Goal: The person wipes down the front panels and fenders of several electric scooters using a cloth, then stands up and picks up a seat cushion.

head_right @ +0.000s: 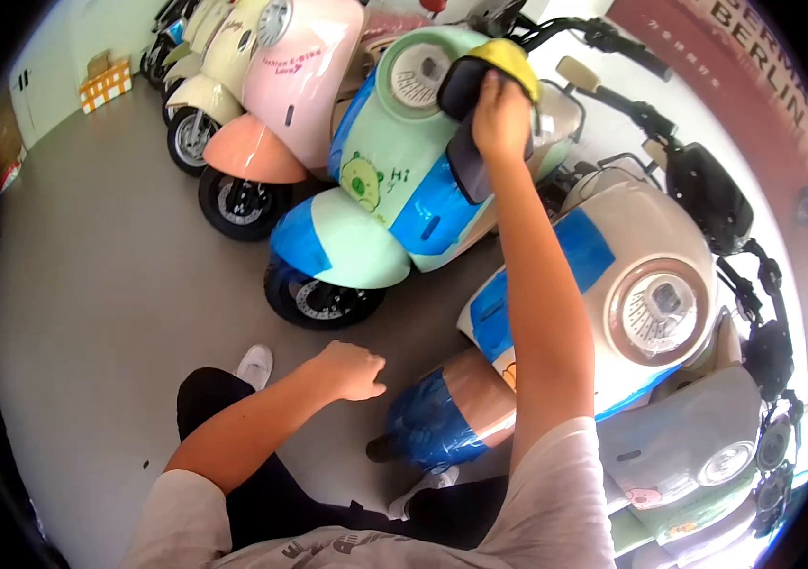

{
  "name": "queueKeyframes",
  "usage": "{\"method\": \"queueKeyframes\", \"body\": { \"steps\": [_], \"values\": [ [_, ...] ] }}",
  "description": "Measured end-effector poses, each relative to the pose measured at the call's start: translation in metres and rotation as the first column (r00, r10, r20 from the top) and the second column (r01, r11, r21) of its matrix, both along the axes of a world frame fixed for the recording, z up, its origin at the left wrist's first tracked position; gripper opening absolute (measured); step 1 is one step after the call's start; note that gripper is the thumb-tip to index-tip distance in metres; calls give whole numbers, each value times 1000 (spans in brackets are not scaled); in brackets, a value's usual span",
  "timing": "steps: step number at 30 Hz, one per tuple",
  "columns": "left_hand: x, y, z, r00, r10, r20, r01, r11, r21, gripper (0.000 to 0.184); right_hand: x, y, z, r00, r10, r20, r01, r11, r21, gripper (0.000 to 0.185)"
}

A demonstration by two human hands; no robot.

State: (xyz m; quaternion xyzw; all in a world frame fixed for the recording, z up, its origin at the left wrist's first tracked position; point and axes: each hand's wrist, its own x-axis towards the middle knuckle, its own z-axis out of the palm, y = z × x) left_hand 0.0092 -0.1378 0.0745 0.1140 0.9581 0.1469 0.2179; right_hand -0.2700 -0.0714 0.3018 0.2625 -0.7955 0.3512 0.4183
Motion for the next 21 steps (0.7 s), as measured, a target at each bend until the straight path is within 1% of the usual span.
{"method": "queueKeyframes", "body": {
  "steps": [1,2,3,4,5,6,7,8,9,10,12,13,14,15,16,18,21],
  "values": [
    [0,-1,-21,998,42,-55,-34,989,145,44,13,1,-5,992,53,-110,-65,992,-105,42],
    [3,-6,-26,998,52,-37,-46,988,147,44,25,4,-14,971,91,-222,-136,970,-201,41],
    [5,-11,-30,999,48,-12,-47,997,64,43,39,11,-25,975,105,-198,-161,942,-293,40],
    [8,-15,-36,999,46,16,-45,999,-14,43,67,19,-32,978,198,-63,-207,907,-366,41],
    [7,-21,-50,996,-12,85,25,989,-147,42,74,26,-53,953,279,-117,-301,831,-468,43],
    [11,-21,-52,994,-6,113,22,990,-142,42,90,34,-70,945,322,55,-218,746,-629,44],
    [14,-19,-47,994,3,106,16,985,-171,42,86,47,-96,963,269,5,-212,770,-602,43],
    [14,-16,-44,995,10,95,9,979,-203,42,89,53,-118,936,351,-26,-263,649,-714,42],
    [15,-11,-44,997,-21,77,30,992,-120,41,97,67,-138,946,322,41,-229,753,-617,42],
    [16,-6,-41,995,-17,94,29,992,-123,41,99,73,-159,932,360,35,-253,719,-647,41],
    [17,3,-34,996,-57,69,55,998,26,39,105,89,-194,906,402,132,-239,744,-624,40],
    [16,6,-37,994,-61,90,59,998,25,39,106,96,-206,904,410,120,-267,763,-589,39],
    [15,9,-41,992,-108,72,108,994,5,39,105,102,-217,903,415,109,-291,780,-554,38],
    [14,12,-44,986,-158,54,159,987,-13,39,109,99,-216,897,440,50,-332,743,-580,34],
    [12,15,-41,983,-169,71,170,985,-11,39,111,99,-215,900,430,66,-314,747,-586,34],
    [5,20,-34,959,-236,160,251,965,-79,40,114,102,-212,940,333,74,-242,803,-545,33],
    [1,32,-42,936,-291,197,313,945,-91,40,124,114,-207,953,273,129,-157,812,-563,34]
  ]
}}
